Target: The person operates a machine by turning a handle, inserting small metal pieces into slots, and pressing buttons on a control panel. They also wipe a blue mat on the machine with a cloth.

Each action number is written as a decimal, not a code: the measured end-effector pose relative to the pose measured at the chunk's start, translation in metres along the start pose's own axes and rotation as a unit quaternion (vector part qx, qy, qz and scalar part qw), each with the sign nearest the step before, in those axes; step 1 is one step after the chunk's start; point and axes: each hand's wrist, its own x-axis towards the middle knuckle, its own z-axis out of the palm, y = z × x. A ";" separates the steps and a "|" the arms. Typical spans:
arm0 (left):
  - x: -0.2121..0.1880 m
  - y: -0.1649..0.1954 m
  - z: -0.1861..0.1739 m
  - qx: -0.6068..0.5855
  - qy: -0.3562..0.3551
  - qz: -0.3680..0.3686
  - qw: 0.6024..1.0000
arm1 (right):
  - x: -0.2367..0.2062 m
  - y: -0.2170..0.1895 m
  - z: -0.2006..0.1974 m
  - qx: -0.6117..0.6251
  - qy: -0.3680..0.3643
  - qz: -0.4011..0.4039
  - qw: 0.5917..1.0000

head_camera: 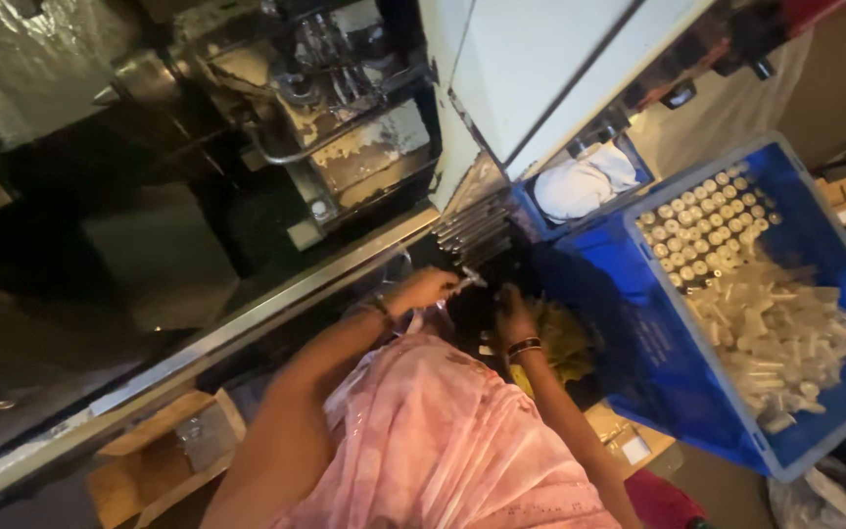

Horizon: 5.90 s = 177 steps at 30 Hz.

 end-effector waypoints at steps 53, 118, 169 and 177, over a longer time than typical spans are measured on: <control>-0.240 -0.101 -0.388 -0.426 0.800 0.080 0.414 | 0.178 -0.034 -0.158 0.836 0.067 0.062 0.541; -0.462 0.100 -0.265 0.187 0.915 -0.040 0.355 | 0.204 0.009 -0.112 0.787 0.118 0.051 0.604; -0.053 0.079 -0.055 0.033 0.344 0.109 0.932 | 0.073 -0.041 -0.016 0.188 -0.098 -0.081 0.974; 0.024 0.034 0.019 0.125 0.041 -0.022 0.991 | 0.061 -0.017 -0.057 0.459 -0.149 0.105 0.870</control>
